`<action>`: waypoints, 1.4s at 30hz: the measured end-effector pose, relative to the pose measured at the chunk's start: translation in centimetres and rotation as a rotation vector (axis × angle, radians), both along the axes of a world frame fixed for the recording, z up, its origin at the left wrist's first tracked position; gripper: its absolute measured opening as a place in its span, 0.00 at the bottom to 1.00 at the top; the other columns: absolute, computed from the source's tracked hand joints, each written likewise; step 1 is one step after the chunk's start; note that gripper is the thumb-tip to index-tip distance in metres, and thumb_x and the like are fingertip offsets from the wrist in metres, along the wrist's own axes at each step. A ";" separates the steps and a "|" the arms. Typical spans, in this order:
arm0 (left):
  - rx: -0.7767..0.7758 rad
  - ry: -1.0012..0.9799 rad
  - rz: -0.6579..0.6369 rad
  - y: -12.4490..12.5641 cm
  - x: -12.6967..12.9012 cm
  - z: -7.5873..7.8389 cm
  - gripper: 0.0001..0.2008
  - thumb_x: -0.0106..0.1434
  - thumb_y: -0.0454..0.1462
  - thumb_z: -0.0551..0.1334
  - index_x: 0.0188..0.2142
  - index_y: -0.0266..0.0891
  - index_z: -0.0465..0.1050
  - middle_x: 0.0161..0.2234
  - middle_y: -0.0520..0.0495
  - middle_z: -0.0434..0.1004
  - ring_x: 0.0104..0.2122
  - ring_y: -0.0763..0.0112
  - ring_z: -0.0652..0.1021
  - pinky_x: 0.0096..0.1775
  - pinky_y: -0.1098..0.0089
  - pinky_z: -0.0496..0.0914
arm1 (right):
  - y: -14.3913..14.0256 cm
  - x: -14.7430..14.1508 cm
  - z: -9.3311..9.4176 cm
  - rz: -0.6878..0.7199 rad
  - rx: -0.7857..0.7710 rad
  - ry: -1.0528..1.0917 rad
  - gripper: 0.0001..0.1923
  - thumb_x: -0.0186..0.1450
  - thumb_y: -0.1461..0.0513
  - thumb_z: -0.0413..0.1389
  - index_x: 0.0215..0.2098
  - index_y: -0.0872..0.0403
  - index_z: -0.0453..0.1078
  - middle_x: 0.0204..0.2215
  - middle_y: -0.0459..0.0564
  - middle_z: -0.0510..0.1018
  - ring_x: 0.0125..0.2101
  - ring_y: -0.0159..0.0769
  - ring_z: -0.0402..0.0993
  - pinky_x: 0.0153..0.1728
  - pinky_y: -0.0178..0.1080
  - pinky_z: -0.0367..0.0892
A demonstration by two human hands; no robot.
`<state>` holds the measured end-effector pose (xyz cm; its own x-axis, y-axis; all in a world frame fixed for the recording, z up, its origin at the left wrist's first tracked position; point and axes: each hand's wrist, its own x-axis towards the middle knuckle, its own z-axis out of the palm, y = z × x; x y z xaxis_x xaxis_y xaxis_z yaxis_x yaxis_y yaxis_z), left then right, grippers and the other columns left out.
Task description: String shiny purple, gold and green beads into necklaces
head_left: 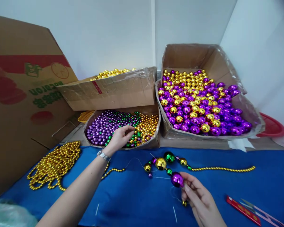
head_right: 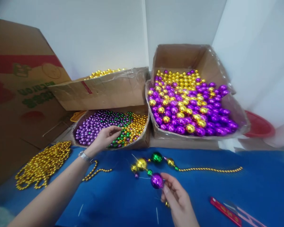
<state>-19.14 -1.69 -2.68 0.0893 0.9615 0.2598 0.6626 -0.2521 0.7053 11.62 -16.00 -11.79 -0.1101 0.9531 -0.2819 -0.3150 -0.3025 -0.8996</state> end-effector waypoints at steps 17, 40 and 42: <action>-0.236 0.182 -0.312 0.2 -0.6 0.1 0.05 0.52 0.37 0.64 0.29 0.43 0.79 0.28 0.50 0.79 0.28 0.67 0.76 0.32 0.73 0.65 | 0.1 -0.7 0.7 0.009 0.040 -0.035 0.23 0.59 0.49 0.60 0.48 0.53 0.70 0.27 0.47 0.71 0.27 0.32 0.66 0.30 0.35 0.62; -0.477 -0.912 -0.176 -6.9 5.6 -0.4 0.10 0.57 0.34 0.66 0.40 0.35 0.74 0.40 0.44 0.75 0.37 0.73 0.74 0.38 0.73 0.71 | 0.1 -0.4 0.7 0.055 0.097 -0.031 0.19 0.65 0.52 0.54 0.51 0.51 0.65 0.28 0.45 0.69 0.29 0.32 0.65 0.33 0.35 0.61; -0.469 -0.882 -0.178 -7.0 5.7 -0.3 0.09 0.57 0.34 0.66 0.39 0.35 0.74 0.40 0.45 0.74 0.35 0.74 0.74 0.37 0.75 0.71 | 0.1 -0.3 0.5 0.064 0.108 -0.049 0.19 0.65 0.52 0.54 0.52 0.51 0.64 0.28 0.45 0.69 0.29 0.32 0.65 0.34 0.35 0.61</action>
<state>-13.45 -8.64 -2.99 0.2001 0.9749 -0.0979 -0.1622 0.1315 0.9780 11.28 -15.94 -11.31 -0.1607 0.9696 -0.1844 -0.2533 -0.2210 -0.9418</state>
